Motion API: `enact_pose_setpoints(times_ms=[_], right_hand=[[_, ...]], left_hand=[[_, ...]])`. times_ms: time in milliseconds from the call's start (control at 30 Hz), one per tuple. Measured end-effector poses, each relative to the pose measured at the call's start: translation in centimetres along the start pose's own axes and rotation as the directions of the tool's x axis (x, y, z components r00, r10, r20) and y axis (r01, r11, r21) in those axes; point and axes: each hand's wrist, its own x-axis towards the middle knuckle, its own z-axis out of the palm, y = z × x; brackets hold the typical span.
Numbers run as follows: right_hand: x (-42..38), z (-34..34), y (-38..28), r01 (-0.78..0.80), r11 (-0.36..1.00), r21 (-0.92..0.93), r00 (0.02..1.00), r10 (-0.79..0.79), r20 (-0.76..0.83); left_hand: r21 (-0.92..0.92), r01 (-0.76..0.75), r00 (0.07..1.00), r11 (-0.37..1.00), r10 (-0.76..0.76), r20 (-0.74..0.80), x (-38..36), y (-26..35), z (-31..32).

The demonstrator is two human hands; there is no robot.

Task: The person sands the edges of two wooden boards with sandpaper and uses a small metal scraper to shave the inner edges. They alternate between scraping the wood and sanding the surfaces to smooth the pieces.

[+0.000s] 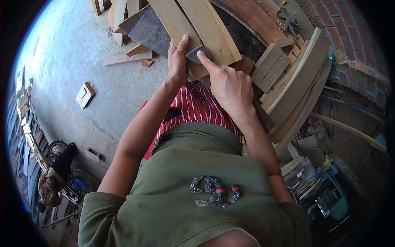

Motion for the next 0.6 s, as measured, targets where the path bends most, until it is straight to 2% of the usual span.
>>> enact_pose_setpoints(times_ms=[100, 167, 400, 500, 600], right_hand=[[0.4, 0.0, 0.0, 0.029, 0.999, 0.021, 0.999, -0.028, -0.042], [-0.3, -0.3, 0.0, 0.001, 1.000, 0.001, 1.000, -0.001, 0.003], [0.4, 0.2, -0.1, 0.011, 1.000, 0.014, 0.999, -0.011, -0.038], [-0.2, -0.1, 0.0, -0.020, 0.999, -0.034, 1.000, 0.020, 0.001], [0.1, 0.5, 0.2, -0.004, 1.000, -0.031, 0.999, 0.003, -0.041]], left_hand=[[0.015, -0.006, 0.999, 1.000, 0.006, 0.035, 0.2, 0.3, -0.1], [-0.010, -0.003, 1.000, 1.000, 0.003, 0.004, 0.4, 0.0, -0.1], [0.006, 0.007, 0.999, 1.000, -0.007, 0.037, 0.5, 0.0, -0.4], [-0.008, -0.012, 1.000, 1.000, 0.012, 0.013, 0.7, -0.3, -0.4], [0.002, -0.015, 0.999, 1.000, 0.015, 0.036, 0.8, -0.8, -0.7]])
